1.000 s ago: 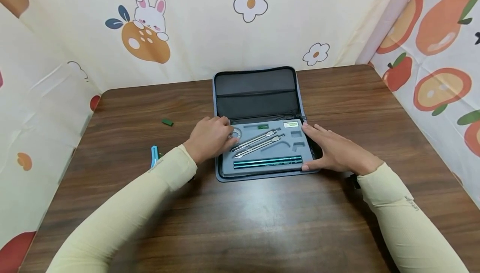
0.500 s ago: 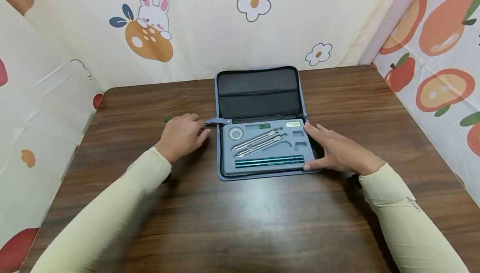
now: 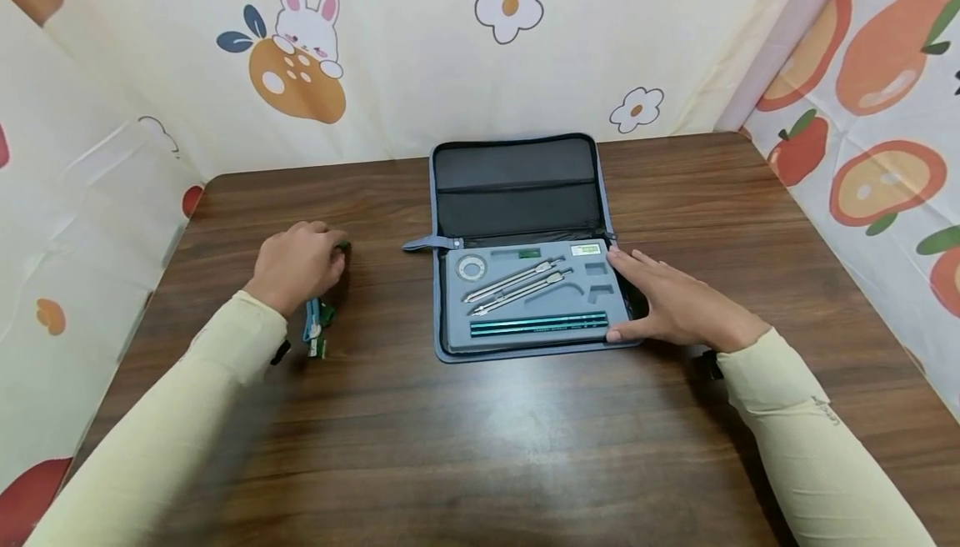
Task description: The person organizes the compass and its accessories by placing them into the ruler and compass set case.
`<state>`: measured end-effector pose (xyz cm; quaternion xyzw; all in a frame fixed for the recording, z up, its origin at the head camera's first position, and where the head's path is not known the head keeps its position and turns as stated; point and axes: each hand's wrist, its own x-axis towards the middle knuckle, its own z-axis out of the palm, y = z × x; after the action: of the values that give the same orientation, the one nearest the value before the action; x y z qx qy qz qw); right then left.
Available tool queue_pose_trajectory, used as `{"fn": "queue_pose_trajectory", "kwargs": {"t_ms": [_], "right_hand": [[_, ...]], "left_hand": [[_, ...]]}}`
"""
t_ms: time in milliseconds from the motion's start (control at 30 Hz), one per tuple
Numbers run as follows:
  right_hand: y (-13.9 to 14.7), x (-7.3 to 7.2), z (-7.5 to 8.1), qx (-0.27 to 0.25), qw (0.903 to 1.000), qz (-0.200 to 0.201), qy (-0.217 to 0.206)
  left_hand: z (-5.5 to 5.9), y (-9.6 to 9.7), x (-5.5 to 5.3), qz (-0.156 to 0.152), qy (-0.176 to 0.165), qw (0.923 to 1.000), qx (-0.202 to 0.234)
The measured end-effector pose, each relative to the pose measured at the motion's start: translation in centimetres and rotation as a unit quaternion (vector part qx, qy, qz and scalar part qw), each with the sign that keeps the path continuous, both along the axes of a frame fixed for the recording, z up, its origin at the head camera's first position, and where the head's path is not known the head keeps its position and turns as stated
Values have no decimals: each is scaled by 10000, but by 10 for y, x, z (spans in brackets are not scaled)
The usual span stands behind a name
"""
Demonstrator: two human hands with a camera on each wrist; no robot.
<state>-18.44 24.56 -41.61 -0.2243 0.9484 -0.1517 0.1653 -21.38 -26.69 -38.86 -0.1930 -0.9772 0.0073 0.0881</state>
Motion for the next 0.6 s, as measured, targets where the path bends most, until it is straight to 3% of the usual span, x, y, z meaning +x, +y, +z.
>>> {"fn": "queue_pose_trajectory", "kwargs": {"t_ms": [233, 600], "right_hand": [[0, -1, -4, -44, 10000, 51, -31], [1, 0, -2, -6, 10000, -15, 6]], "left_hand": [[-6, -8, -6, 385, -427, 9983, -67], [-11, -11, -16, 256, -62, 9995, -184]]}}
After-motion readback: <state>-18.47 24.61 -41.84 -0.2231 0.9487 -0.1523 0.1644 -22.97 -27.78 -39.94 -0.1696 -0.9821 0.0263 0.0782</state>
